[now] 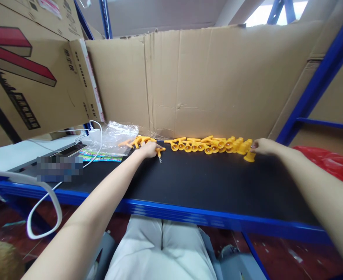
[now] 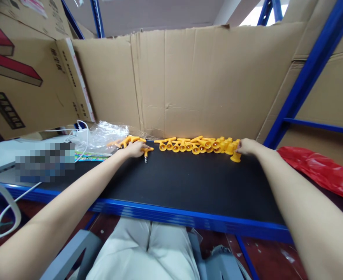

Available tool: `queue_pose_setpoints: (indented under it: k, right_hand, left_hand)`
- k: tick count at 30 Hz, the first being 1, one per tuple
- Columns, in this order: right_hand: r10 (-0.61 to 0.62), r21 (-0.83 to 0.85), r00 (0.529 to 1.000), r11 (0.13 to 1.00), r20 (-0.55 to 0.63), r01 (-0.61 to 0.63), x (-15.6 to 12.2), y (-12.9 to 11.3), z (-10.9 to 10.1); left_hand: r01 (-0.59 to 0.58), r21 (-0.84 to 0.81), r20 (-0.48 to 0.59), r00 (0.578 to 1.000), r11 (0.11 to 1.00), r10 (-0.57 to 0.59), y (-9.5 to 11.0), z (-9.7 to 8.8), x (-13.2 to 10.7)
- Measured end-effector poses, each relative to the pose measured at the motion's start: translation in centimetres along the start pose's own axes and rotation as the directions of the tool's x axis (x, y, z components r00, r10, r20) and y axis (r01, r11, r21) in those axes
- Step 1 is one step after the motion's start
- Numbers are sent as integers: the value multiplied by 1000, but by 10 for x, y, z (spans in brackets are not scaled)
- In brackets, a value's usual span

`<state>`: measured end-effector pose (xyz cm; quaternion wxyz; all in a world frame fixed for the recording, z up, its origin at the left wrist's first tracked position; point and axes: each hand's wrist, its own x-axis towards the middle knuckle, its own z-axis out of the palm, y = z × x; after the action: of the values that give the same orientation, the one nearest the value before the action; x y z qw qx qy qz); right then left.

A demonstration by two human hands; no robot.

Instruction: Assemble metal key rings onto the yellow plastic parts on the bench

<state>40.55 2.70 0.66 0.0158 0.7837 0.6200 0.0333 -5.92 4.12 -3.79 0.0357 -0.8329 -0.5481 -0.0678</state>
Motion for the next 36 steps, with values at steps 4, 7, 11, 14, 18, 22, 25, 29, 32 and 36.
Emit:
queue_pose_setpoints:
  k: [4,7,11,14,18,22,25,29,32,36]
  right_hand:
    - [8,50,1000,999,-17,-7,-8,-8,-4]
    - [5,163,999,987,51,-13,-12,-12,0]
    - [-8,246,977,968,213,-46,-17,-20,7]
    - [-73,265,956,964,283,-5,-22,-35,10]
    - [-200,269,937,955,286,122,-33,-68,4]
    - [-292,211,929,946,230,245,-40,-101,-10]
    - [-353,205,913,927,205,313,-42,-122,-17]
    - [-395,266,884,906,249,330,-45,-144,-13]
    - [-439,269,888,880,139,392,-47,-155,-4]
    - [-470,237,882,856,-11,459,-56,-164,3]
  left_hand:
    - [67,65,-12,998,996,-66,8,-3,-5]
    - [83,83,-7,997,993,-82,15,-7,-10]
    - [86,68,-32,996,994,-84,20,-11,-17]
    - [96,54,-42,995,994,-94,22,-14,-21]
    - [100,25,-46,994,995,-99,21,-14,-21]
    - [101,-22,-52,993,995,-102,18,-10,-20]
    - [102,-38,-65,992,994,-105,15,-7,-19]
    - [93,-45,-77,992,995,-96,12,-5,-20]
    - [90,-48,-80,992,995,-94,11,-5,-20]
    - [82,-35,-95,992,996,-85,13,-5,-21]
